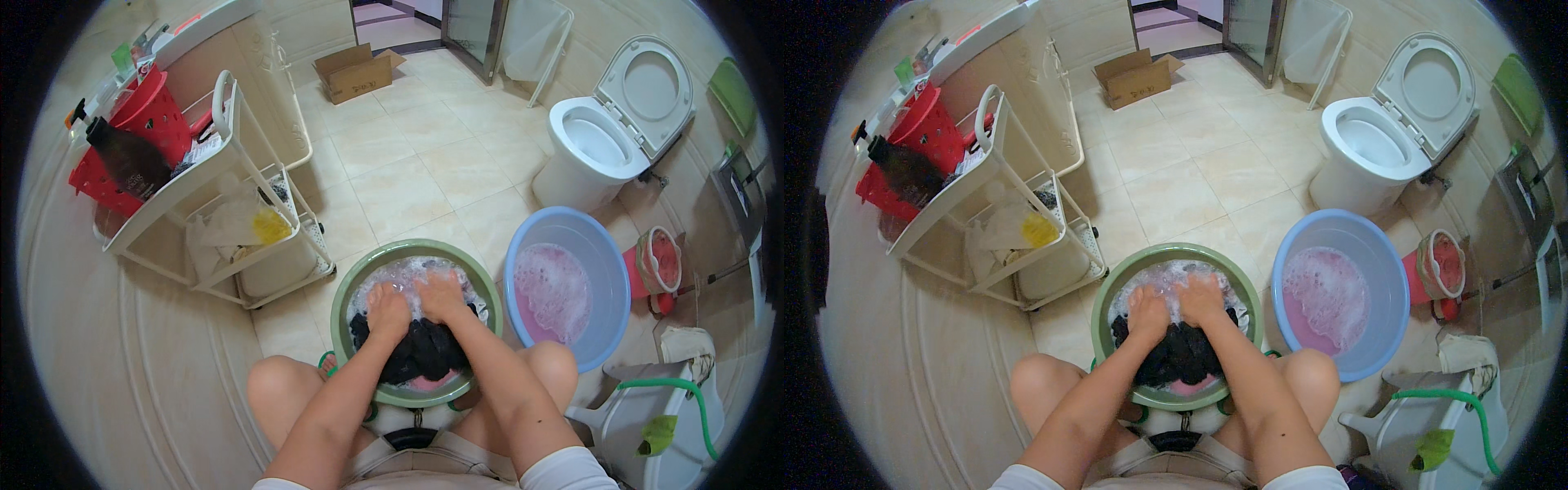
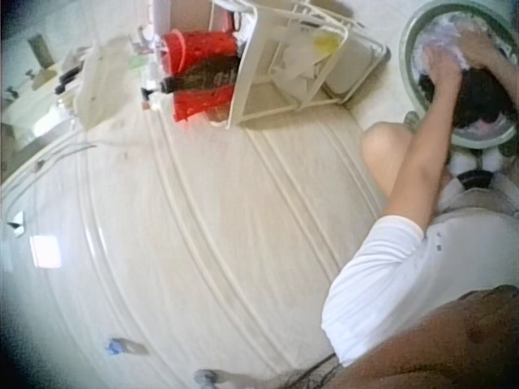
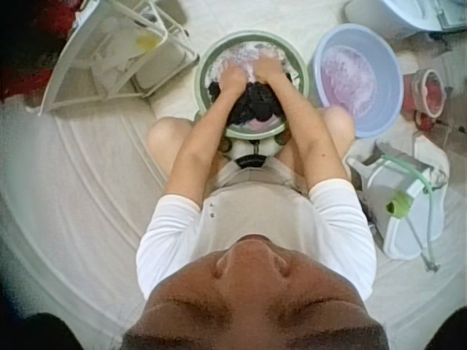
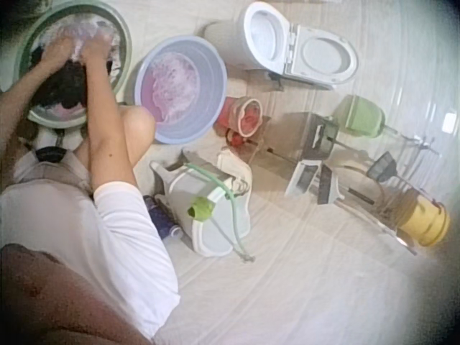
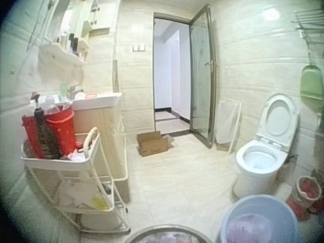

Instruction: The person washes clothes by hand in a blue basin and then transfers them to a green bucket of water to continue scrubbing.

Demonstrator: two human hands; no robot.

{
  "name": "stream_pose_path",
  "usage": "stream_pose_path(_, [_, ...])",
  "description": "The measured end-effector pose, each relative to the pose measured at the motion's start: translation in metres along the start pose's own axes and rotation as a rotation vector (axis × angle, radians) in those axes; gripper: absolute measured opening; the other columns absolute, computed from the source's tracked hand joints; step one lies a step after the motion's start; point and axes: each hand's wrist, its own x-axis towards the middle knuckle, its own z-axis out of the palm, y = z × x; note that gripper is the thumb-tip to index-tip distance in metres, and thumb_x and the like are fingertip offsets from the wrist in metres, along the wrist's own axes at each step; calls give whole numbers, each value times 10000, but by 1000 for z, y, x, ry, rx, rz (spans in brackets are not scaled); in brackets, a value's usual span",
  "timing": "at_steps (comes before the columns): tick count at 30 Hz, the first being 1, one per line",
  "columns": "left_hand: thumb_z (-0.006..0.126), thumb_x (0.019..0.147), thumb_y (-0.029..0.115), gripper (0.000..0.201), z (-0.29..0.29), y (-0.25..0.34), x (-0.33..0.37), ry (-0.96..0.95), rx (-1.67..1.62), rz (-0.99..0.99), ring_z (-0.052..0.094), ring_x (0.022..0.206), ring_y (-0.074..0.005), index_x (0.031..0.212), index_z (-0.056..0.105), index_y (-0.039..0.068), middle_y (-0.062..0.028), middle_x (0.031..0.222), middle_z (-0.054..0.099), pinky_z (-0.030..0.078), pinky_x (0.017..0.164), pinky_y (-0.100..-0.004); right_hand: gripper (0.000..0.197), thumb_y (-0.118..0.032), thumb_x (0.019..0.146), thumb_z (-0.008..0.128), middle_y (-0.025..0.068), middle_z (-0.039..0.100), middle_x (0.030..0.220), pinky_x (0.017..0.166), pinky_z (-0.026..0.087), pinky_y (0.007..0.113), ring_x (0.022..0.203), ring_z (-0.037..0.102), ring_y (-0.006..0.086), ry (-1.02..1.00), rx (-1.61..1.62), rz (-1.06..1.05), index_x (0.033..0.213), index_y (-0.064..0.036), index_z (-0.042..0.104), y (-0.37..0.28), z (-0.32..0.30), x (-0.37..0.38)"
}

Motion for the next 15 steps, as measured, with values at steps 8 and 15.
stream_pose_path(8, [517,741,94,181,-34,12,0,2,-245,40,547,993,-357,819,671,39,-205,1011,577,440,845,-442,467,-92,823,488,150,599,1156,1057,230,527,1116,554,289,-108,34,14,1283,-169,489,2,-10,5])
stream_pose_path(15, [558,733,111,150,-35,-9,6,117,-642,-101,573,896,-340,764,698,68,-187,869,610,458,820,-399,360,-80,749,550,126,608,1065,897,369,508,1058,551,313,202,261,10,1079,-193,642,11,-33,-12])
